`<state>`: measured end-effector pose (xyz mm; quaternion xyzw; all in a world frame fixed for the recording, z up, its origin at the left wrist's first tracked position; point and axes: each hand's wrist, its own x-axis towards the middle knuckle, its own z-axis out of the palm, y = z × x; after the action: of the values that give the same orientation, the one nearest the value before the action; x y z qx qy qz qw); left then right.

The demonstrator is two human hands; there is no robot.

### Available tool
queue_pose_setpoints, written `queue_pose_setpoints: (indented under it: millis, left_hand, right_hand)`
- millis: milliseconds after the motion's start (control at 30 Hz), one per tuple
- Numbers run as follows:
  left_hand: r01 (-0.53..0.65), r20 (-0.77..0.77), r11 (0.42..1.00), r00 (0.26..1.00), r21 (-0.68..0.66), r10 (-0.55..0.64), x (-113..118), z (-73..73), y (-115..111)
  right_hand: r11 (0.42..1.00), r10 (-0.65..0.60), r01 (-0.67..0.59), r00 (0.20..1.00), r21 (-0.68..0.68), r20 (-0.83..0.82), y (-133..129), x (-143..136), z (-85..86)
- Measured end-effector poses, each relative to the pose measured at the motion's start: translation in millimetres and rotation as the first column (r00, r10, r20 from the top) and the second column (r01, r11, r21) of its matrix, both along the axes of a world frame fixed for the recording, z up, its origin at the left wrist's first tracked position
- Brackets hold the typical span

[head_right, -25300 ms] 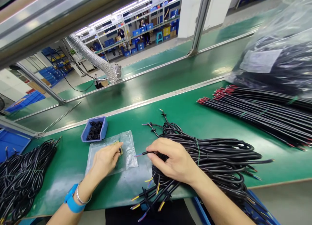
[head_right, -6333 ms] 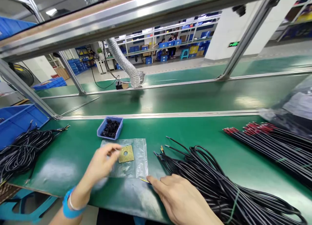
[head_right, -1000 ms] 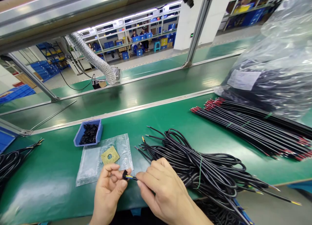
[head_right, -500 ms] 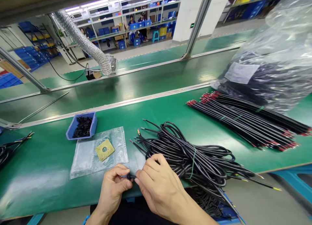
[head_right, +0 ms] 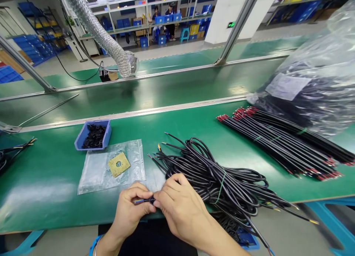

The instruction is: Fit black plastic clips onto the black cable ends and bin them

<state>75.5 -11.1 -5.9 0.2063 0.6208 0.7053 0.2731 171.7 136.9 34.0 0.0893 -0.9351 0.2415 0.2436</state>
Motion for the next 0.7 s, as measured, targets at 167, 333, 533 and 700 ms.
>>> queue_pose_setpoints:
  millis: [167, 333, 533, 700]
  left_hand:
    - [0.0, -0.054, 1.0, 0.999, -0.007, 0.0, 3, 1.0, 0]
    - [-0.002, -0.132, 1.0, 0.991, 0.011, 0.003, 5, 1.1, -2]
    - [-0.009, -0.214, 0.999, 0.977, 0.04, 0.017, 10, 0.3, -2]
    - [0.04, -0.35, 0.999, 0.936, 0.008, -0.035, 20, -6.3, -18]
  right_hand:
    - [0.998, 0.026, -0.026, 1.0, -0.054, -0.006, -1, 2, -4.0]
    - [0.995, 0.071, -0.07, 0.997, -0.073, 0.006, -1, 6, -7.7]
    - [0.988, 0.098, -0.09, 0.994, -0.122, 0.057, -1, 6, -8.1]
    - [0.983, 0.162, -0.145, 0.973, -0.113, 0.162, -2, 21, -1.8]
